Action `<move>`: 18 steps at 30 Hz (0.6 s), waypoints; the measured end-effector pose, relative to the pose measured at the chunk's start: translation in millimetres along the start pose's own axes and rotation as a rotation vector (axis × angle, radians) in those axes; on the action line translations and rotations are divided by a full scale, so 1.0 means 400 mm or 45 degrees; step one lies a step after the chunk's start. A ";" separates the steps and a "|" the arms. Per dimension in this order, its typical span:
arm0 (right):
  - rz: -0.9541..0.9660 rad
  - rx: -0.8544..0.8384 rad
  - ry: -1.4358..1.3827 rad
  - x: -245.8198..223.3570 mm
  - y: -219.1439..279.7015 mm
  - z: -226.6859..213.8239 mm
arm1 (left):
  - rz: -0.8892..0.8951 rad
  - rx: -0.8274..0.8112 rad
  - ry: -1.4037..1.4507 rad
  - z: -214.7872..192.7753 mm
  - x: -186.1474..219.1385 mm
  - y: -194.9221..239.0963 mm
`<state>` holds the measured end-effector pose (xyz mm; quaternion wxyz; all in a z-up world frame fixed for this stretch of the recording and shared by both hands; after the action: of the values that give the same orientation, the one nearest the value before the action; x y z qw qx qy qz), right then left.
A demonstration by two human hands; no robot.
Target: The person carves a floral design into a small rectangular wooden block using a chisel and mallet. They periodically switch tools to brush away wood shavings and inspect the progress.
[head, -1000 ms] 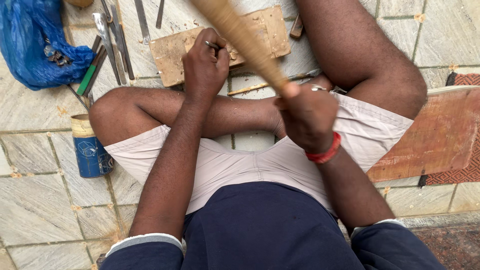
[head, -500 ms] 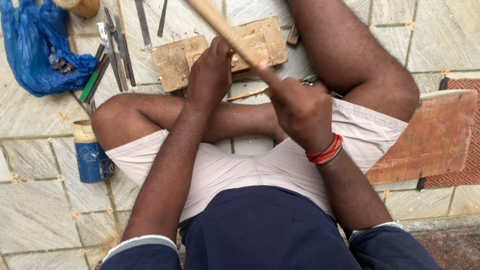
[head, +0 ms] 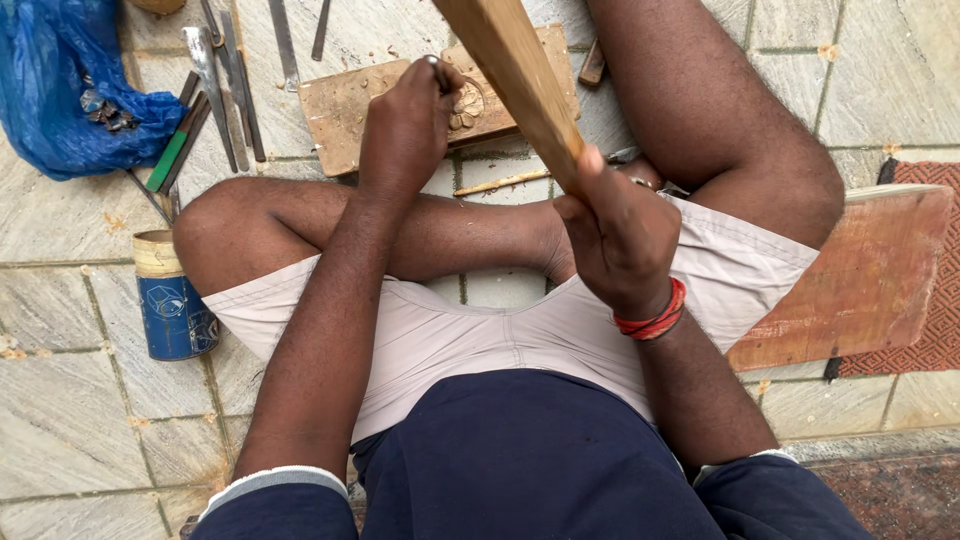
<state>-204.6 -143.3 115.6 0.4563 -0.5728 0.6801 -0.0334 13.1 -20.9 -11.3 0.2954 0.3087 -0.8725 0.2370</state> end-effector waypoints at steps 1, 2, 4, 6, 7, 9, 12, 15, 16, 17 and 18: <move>-0.024 -0.029 0.049 -0.004 -0.007 0.010 | 0.021 -0.019 -0.049 -0.002 0.001 -0.003; -0.048 -0.058 0.097 -0.006 -0.015 0.020 | 0.020 -0.030 -0.075 -0.006 0.003 -0.004; -0.049 -0.212 0.253 -0.003 -0.029 0.036 | 0.032 -0.054 -0.117 -0.010 0.015 -0.005; -0.008 -0.476 0.446 0.007 -0.035 0.048 | 0.056 -0.062 -0.128 -0.018 0.025 -0.004; 0.013 -0.375 0.334 0.002 -0.034 0.041 | 0.061 -0.073 -0.132 -0.023 0.031 0.004; 0.047 -0.168 0.118 -0.002 -0.031 0.017 | 0.149 -0.062 -0.155 -0.031 0.044 0.012; 0.158 -0.063 -0.115 0.001 -0.019 -0.001 | -0.039 -0.121 -0.022 -0.034 0.041 -0.004; 0.219 -0.067 -0.050 0.011 -0.003 -0.005 | -0.106 -0.079 0.117 -0.040 0.042 -0.012; 0.238 -0.070 -0.066 0.016 -0.001 -0.005 | -0.078 -0.035 0.151 -0.043 0.044 -0.016; 0.259 -0.077 -0.085 0.017 0.004 -0.007 | -0.084 -0.046 0.113 -0.043 0.043 -0.015; 0.280 -0.084 -0.104 0.018 0.007 -0.007 | -0.090 -0.056 0.074 -0.042 0.041 -0.013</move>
<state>-208.1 -149.4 111.5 0.4655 -0.5102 0.7204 0.0628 12.3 -21.0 12.9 0.3357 0.3255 -0.8572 0.2160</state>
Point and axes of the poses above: each hand's wrist, its own y-axis away from the middle knuckle, its own z-axis out of the palm, x = y × z, the point moved 3 cm from there along -y, towards the middle knuckle, and after that the axes turned 7 degrees about x, right-handed, at the moved point
